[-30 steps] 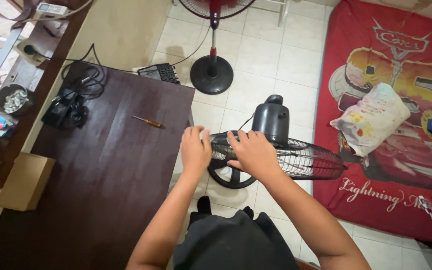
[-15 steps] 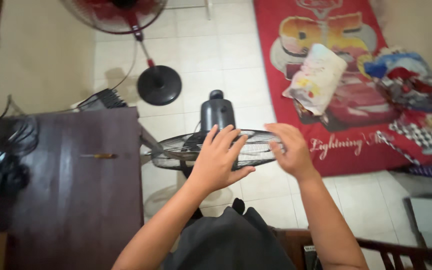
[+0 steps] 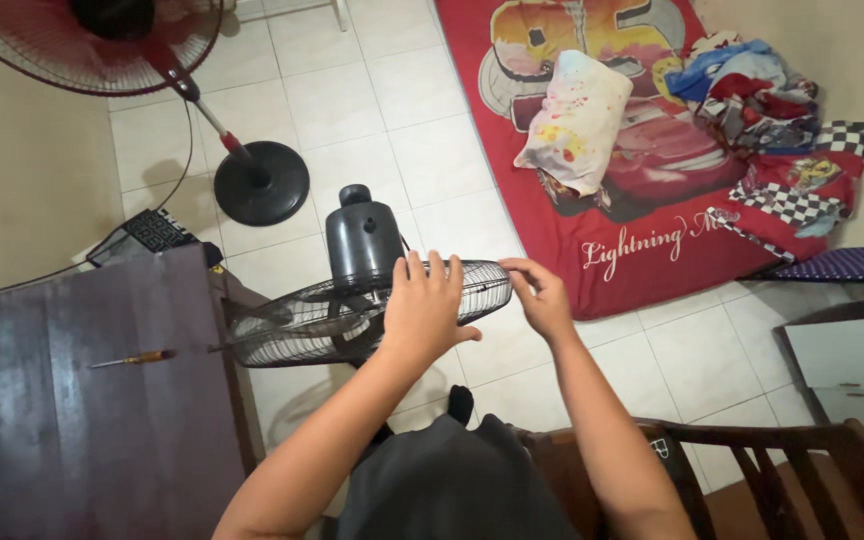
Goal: The person disassembles a standing electric fan by removing the front grille, then uses a screwdriver to remove the fan blades one by one, placing each blade on a nearby table. The person continues to remove additional blades and sets them aside.
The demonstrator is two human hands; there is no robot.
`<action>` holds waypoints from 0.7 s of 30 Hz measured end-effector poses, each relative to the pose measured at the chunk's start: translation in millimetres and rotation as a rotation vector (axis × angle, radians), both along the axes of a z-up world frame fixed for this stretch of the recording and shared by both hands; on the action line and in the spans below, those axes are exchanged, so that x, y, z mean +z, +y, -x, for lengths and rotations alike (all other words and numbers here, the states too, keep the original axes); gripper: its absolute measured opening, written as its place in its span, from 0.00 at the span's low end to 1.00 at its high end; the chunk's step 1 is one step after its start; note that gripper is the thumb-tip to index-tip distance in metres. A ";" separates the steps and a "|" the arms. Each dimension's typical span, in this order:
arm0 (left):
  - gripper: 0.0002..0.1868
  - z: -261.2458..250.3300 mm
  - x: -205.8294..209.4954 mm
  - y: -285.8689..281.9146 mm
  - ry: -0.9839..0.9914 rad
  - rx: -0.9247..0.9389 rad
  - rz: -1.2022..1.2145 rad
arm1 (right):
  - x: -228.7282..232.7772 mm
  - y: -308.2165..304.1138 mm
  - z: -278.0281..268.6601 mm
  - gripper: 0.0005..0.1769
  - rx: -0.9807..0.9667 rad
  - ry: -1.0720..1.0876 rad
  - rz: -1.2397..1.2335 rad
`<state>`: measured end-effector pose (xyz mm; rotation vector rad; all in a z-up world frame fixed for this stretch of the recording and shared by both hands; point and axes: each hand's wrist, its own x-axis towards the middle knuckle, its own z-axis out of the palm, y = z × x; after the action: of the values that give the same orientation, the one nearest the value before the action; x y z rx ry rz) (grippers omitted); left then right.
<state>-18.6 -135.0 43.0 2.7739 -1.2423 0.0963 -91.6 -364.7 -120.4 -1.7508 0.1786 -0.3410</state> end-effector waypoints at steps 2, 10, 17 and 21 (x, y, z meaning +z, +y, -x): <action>0.54 -1.3 -8.6 0.7 0.009 0.017 -0.029 | -8.5 6.5 -5.0 0.08 -0.009 0.029 -0.170; 0.44 2.7 -16.0 0.4 -0.095 0.024 -0.006 | -0.9 11.4 -17.9 0.14 0.174 -0.014 -0.295; 0.44 6.4 -12.9 -0.5 -0.125 0.048 0.020 | 9.0 15.6 -23.3 0.20 0.259 -0.047 -0.451; 0.44 4.8 -13.4 0.9 -0.091 0.058 0.024 | -3.3 7.2 -17.8 0.24 0.008 0.341 0.490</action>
<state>-23.4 -134.1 29.6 2.8147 -1.1713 0.2436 -73.9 -357.5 -123.7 -2.2894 0.3550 -0.0770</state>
